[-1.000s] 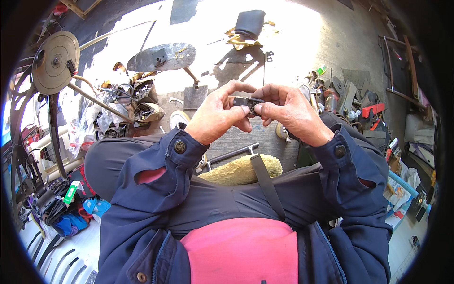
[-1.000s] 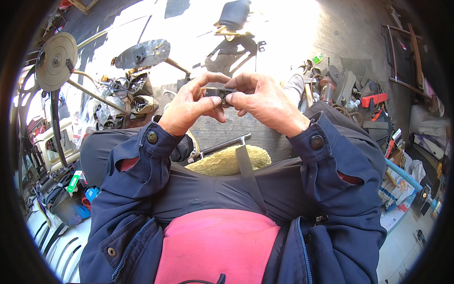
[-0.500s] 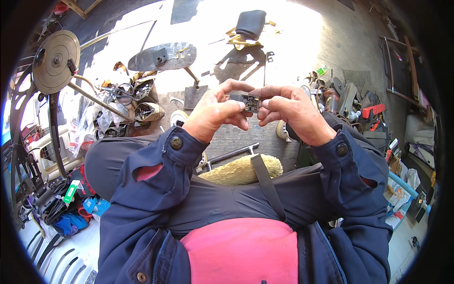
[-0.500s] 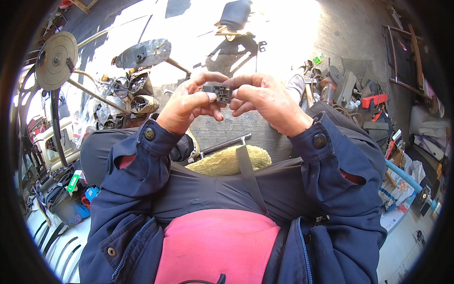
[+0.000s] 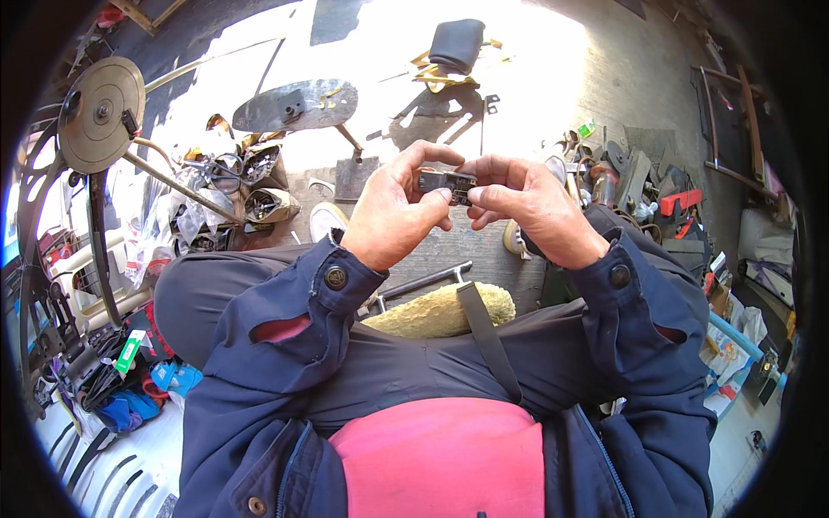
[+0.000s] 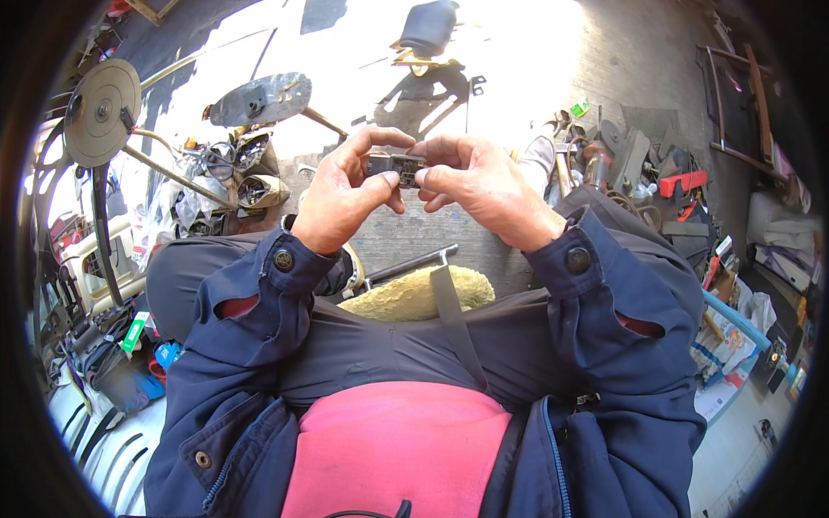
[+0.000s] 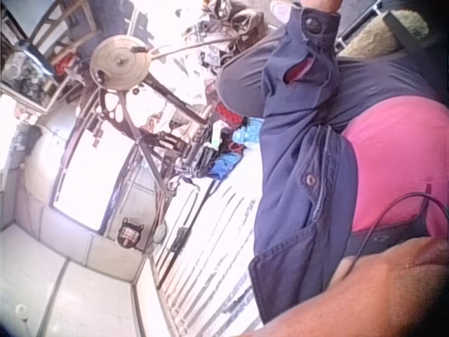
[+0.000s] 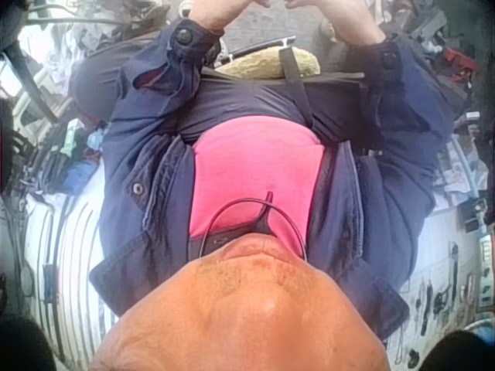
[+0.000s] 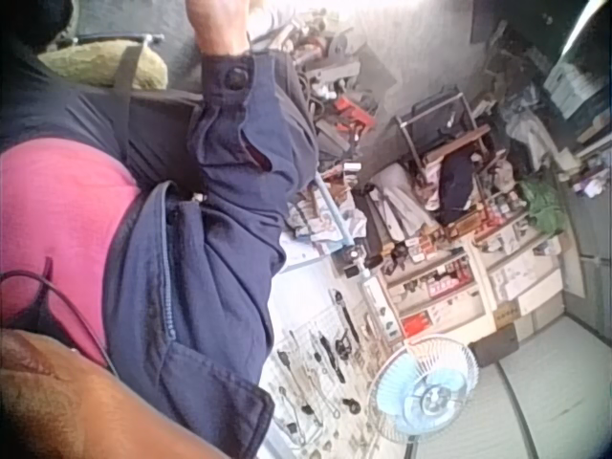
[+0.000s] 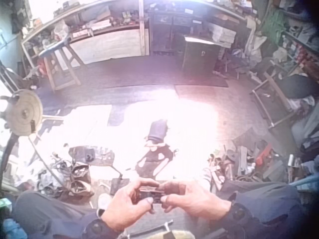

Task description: The person sits on the floor and manipulates a small black electronic component with both hands. They repeatedly open and close a latch or clip on the component, rotating it to inspect different sides. The task appears to involve assembling or adjusting the component's internal parts.

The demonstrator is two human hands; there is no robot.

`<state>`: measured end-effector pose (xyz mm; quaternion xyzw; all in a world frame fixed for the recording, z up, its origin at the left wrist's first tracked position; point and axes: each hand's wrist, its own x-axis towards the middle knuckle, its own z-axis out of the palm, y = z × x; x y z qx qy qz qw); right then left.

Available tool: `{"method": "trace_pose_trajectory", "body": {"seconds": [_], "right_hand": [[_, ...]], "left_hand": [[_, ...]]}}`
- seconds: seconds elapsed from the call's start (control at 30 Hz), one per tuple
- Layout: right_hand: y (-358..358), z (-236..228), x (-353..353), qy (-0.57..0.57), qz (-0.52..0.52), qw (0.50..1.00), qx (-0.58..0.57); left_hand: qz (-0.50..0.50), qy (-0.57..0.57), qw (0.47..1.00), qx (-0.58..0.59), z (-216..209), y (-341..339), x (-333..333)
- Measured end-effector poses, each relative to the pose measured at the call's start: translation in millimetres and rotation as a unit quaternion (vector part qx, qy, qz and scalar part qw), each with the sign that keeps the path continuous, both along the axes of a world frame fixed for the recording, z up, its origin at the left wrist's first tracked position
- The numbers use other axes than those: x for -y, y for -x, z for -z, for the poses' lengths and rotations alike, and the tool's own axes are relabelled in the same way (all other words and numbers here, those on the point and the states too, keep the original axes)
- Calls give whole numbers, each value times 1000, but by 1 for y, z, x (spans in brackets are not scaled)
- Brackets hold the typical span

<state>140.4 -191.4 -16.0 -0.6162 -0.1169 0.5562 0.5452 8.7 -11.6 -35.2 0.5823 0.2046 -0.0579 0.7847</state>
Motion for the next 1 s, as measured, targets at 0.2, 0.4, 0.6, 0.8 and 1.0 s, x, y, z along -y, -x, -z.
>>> {"method": "trace_pose_trajectory", "body": {"seconds": [0.2,0.4,0.6,0.8,1.0], "right_hand": [[0,2,-1,8,-9,1000,1],[2,0,-2,27,9,999,-33],[4,2,-3,39,-1,999,-33],[5,0,-2,50,-11,999,-20],[5,0,-3,49,-18,999,-5]], "left_hand": [[10,-24,1000,1,0,0,1],[6,-7,1000,-9,0,0,1],[13,41,999,-27,2,-1,-1],[20,46,998,-35,4,0,-2],[20,40,998,-44,2,0,-1]]}}
